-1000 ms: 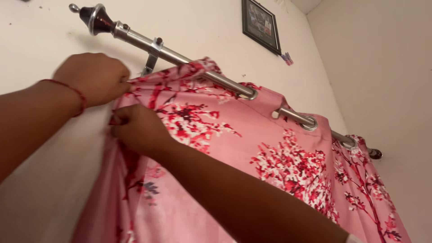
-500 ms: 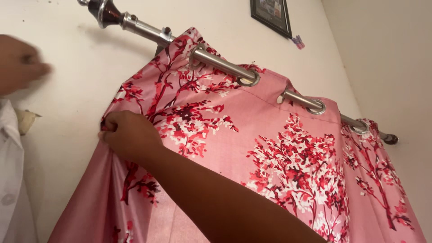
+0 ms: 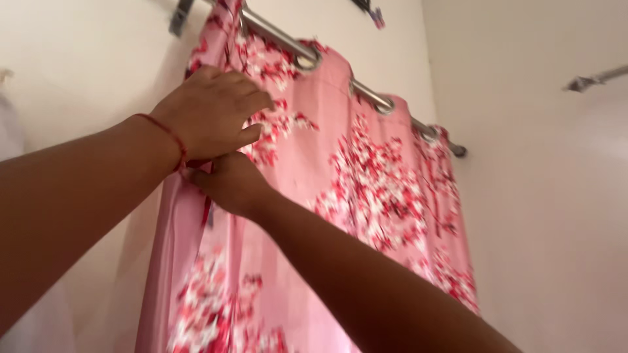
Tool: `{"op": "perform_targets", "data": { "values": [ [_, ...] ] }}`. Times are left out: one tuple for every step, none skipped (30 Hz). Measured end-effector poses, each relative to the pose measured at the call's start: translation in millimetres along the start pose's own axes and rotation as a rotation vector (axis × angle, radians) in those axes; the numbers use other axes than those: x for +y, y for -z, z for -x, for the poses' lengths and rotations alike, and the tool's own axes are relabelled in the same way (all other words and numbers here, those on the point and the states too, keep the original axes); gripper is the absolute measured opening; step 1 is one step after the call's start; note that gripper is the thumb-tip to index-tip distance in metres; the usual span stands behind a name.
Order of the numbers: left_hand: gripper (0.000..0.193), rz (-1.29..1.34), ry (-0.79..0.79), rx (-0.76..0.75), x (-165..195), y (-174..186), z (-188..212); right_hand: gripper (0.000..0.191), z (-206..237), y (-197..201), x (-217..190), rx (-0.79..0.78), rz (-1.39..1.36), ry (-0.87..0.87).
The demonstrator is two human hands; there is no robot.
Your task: The person pulls pink floral curtains open along the metal rod and slides them aside, then opens a window. They smooth the red bed sheet, arrange pillows on the bed, and fold the bed sheet over at the foot of the bed.
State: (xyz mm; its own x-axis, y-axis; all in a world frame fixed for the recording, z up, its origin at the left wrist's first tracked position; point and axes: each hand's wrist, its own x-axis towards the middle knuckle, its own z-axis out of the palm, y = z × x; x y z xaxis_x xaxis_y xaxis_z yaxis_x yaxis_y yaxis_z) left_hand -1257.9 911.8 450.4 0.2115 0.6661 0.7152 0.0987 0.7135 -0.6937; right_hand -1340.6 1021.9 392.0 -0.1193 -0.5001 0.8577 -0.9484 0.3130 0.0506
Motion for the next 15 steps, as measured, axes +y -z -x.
{"op": "perform_targets", "data": {
  "values": [
    [0.044,0.002,0.121,-0.204,12.3,4.0,4.6,0.035,19.4,2.1,-2.9,-0.022,0.060,-0.004],
    [0.044,-0.001,0.241,-0.407,23.3,9.5,10.9,0.039,38.6,5.0,-6.8,-0.045,0.119,-0.004],
    [0.040,-0.086,0.271,-0.622,32.9,17.5,19.2,0.044,56.8,8.4,-12.5,-0.067,0.180,-0.001],
    [0.038,-0.176,0.296,-0.835,41.5,26.3,28.7,0.048,75.8,9.4,-20.3,-0.106,0.179,-0.072],
    [0.039,-0.205,0.291,-0.887,50.2,35.9,40.0,0.052,97.6,9.4,-28.5,-0.146,0.178,-0.141],
    [0.040,-0.235,0.289,-0.936,57.2,46.8,53.1,0.055,118.5,11.3,-37.9,-0.187,0.180,-0.208],
    [0.041,-0.266,0.286,-0.982,64.6,56.1,63.9,0.056,140.0,15.6,-45.4,-0.214,0.180,-0.235],
    [0.042,-0.246,0.324,-1.011,73.4,64.1,73.6,0.057,162.2,20.9,-53.1,-0.243,0.182,-0.263],
    [0.042,-0.226,0.362,-1.040,83.1,70.2,82.0,0.058,180.2,27.8,-61.0,-0.272,0.183,-0.293],
    [0.043,-0.203,0.400,-1.070,93.5,75.8,88.4,0.057,193.1,37.1,-68.5,-0.279,0.216,-0.276],
    [0.043,-0.193,0.409,-1.136,105.3,80.2,95.1,0.057,208.1,44.3,-76.4,-0.292,0.243,-0.267],
    [0.045,-0.188,0.413,-1.207,115.8,85.9,100.0,0.056,229.9,45.9,-83.4,-0.313,0.260,-0.265],
    [0.046,-0.159,0.403,-1.243,128.9,91.3,106.4,0.058,254.1,49.5,-93.0,-0.353,0.283,-0.359],
    [0.048,-0.124,0.386,-1.279,142.3,97.8,111.7,0.060,276.1,57.7,-103.5,-0.393,0.308,-0.452],
    [0.050,-0.093,0.372,-1.304,153.9,105.1,114.0,0.062,292.3,67.1,-113.8,-0.426,0.342,-0.537]
  ]
}}
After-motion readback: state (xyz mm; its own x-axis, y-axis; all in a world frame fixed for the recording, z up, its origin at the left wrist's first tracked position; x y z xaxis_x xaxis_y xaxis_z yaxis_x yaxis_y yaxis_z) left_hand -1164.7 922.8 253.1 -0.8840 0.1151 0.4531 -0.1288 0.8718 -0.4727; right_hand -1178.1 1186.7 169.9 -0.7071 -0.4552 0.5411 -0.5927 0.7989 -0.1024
